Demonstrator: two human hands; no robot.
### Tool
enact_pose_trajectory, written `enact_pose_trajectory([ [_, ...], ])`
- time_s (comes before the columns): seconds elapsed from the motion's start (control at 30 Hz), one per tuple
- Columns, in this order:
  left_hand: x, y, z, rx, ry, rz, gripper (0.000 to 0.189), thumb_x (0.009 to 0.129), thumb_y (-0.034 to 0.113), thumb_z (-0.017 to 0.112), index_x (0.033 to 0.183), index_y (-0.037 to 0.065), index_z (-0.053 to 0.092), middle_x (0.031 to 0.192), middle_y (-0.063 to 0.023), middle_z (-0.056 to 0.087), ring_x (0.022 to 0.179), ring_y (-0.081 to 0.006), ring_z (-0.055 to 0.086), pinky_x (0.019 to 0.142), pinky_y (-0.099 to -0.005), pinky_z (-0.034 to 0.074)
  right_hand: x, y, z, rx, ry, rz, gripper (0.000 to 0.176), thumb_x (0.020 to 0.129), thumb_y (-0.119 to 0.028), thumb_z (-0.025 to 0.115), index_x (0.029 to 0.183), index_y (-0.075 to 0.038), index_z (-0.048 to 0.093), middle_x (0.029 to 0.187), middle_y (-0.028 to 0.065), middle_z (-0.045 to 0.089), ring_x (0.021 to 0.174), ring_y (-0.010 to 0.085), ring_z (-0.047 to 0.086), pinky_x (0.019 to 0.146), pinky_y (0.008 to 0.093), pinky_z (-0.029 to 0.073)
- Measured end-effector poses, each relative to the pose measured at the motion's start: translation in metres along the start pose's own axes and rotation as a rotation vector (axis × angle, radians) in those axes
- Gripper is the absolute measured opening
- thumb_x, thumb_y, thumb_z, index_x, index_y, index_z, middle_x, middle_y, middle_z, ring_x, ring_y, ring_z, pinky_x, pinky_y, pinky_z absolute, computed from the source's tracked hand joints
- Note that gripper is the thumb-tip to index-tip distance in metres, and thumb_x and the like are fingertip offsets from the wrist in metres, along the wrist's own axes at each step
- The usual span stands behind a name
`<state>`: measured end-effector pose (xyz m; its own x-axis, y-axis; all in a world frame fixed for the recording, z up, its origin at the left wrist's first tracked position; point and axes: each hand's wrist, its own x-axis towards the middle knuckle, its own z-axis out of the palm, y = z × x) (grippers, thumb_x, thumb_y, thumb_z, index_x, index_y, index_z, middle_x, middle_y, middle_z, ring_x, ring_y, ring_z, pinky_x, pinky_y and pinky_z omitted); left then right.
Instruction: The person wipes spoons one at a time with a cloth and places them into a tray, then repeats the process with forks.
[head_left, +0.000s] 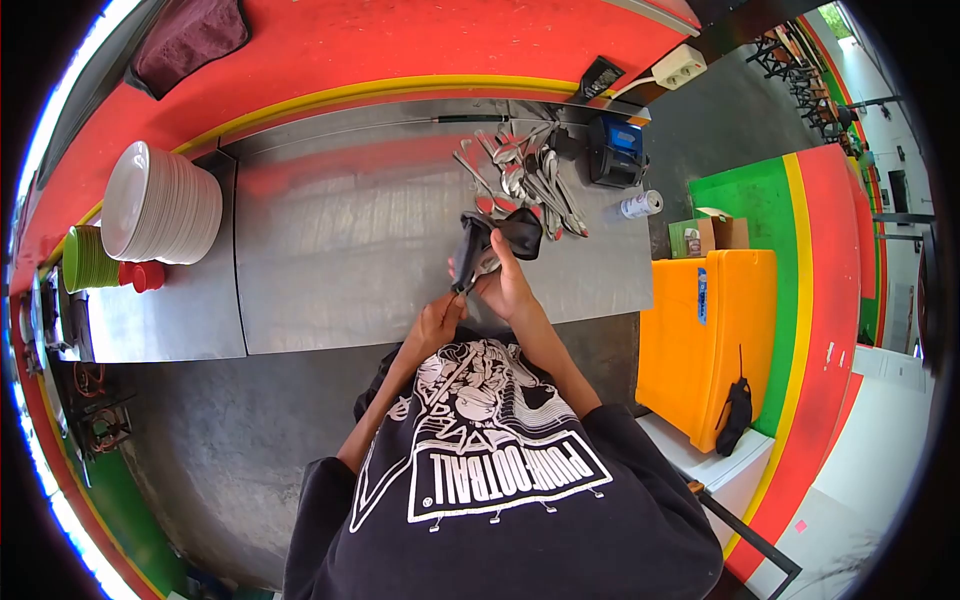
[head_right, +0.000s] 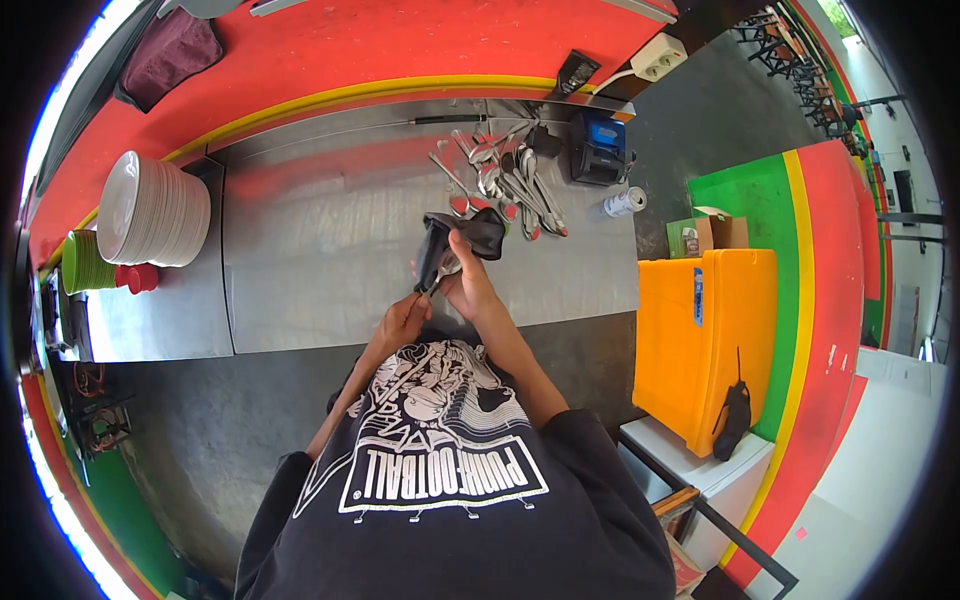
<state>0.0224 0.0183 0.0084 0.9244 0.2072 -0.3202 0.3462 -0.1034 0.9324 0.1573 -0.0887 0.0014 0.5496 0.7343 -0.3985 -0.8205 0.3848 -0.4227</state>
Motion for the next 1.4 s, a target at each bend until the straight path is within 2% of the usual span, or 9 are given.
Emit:
enact_pose_trajectory([
  [0.1,-0.007,0.004,0.008,0.039,-0.029,0.025,0.035,0.103,0.026,0.045,0.084,-0.002,0.053,0.065,-0.0163,0.053,0.059,-0.0249,0.05,0.061,-0.0383,0.044,-0.004,-0.005,-0.001,0.113,-0.029,0.023,0.045,0.09,-0.055,0.062,0.099,-0.011,0.057,0.078,0.0025,0.058,0.07,0.0168,0.059,0.062,0.0305,0.048],
  [0.13,-0.008,0.005,0.011,0.053,-0.041,0.048,0.035,0.103,0.026,0.045,0.084,-0.003,0.053,0.065,-0.0177,0.053,0.058,-0.0262,0.05,0.061,-0.0387,0.044,-0.009,-0.006,0.009,0.098,0.128,-0.004,0.047,0.088,-0.058,0.062,0.086,-0.012,0.053,0.066,0.0007,0.047,0.053,0.0132,0.049,0.047,0.0265,0.037],
  [0.27,-0.015,0.007,0.022,0.031,-0.053,0.077,0.036,0.103,0.025,0.044,0.083,-0.004,0.051,0.066,-0.0205,0.052,0.058,-0.0301,0.049,0.061,-0.0403,0.043,-0.02,-0.003,0.014,-0.024,0.399,-0.101,0.047,0.09,-0.06,0.055,0.078,-0.015,0.047,0.057,-0.0018,0.041,0.039,0.0127,0.039,0.039,0.0258,0.029],
  [0.57,-0.021,0.008,0.031,-0.048,-0.17,0.003,0.042,0.103,0.032,0.045,0.08,-0.003,0.05,0.064,-0.0132,0.047,0.061,-0.0204,0.044,0.063,-0.0366,0.042,-0.046,-0.024,0.003,0.267,-0.013,-0.11,0.047,0.092,-0.06,0.049,0.079,-0.015,0.049,0.067,-0.0014,0.041,0.053,0.0123,0.037,0.048,0.026,0.031],
  [0.7,-0.022,0.011,0.038,-0.042,-0.13,0.019,0.045,0.103,0.034,0.044,0.08,-0.004,0.05,0.064,-0.014,0.046,0.062,-0.02,0.041,0.063,-0.0369,0.041,-0.04,-0.025,-0.006,0.151,0.008,-0.143,0.049,0.092,-0.061,0.048,0.076,-0.014,0.05,0.061,-0.0022,0.038,0.046,0.0111,0.032,0.043,0.0257,0.026],
  [0.97,-0.024,0.014,0.041,0.027,-0.096,0.045,0.038,0.102,0.029,0.045,0.082,-0.003,0.051,0.067,-0.0202,0.053,0.061,-0.0352,0.049,0.064,-0.0412,0.043,-0.039,-0.026,0.01,-0.114,0.528,-0.201,0.051,0.086,-0.057,0.064,0.069,-0.013,0.044,0.055,-0.0022,0.038,0.042,0.0124,0.039,0.041,0.0274,0.03],
  [1.17,-0.036,0.011,0.038,0.087,-0.06,0.087,0.033,0.101,0.026,0.047,0.084,-0.001,0.054,0.069,-0.0215,0.055,0.064,-0.0419,0.053,0.062,-0.0431,0.045,-0.033,-0.035,0.001,-0.266,0.804,-0.515,0.044,0.083,-0.047,0.073,0.076,-0.01,0.051,0.057,-0.0005,0.044,0.04,0.0136,0.045,0.038,0.0307,0.035],
  [1.27,-0.046,-0.004,0.029,0.11,0.051,0.142,0.033,0.101,0.026,0.047,0.083,0.0,0.055,0.067,-0.0213,0.054,0.062,-0.0394,0.054,0.061,-0.0416,0.045,-0.029,-0.065,-0.032,-0.328,0.905,-0.694,0.045,0.085,-0.05,0.069,0.076,-0.009,0.052,0.052,-0.0011,0.042,0.036,0.0121,0.043,0.034,0.0286,0.031],
  [1.4,-0.049,-0.002,0.006,0.057,0.179,0.028,0.041,0.103,0.032,0.043,0.08,0.0,0.053,0.062,-0.0081,0.047,0.061,-0.0162,0.046,0.059,-0.0339,0.041,-0.049,-0.105,-0.046,-0.338,0.785,-0.55,0.042,0.088,-0.049,0.065,0.086,-0.007,0.061,0.057,0.0,0.05,0.043,0.0123,0.049,0.039,0.0282,0.038],
])
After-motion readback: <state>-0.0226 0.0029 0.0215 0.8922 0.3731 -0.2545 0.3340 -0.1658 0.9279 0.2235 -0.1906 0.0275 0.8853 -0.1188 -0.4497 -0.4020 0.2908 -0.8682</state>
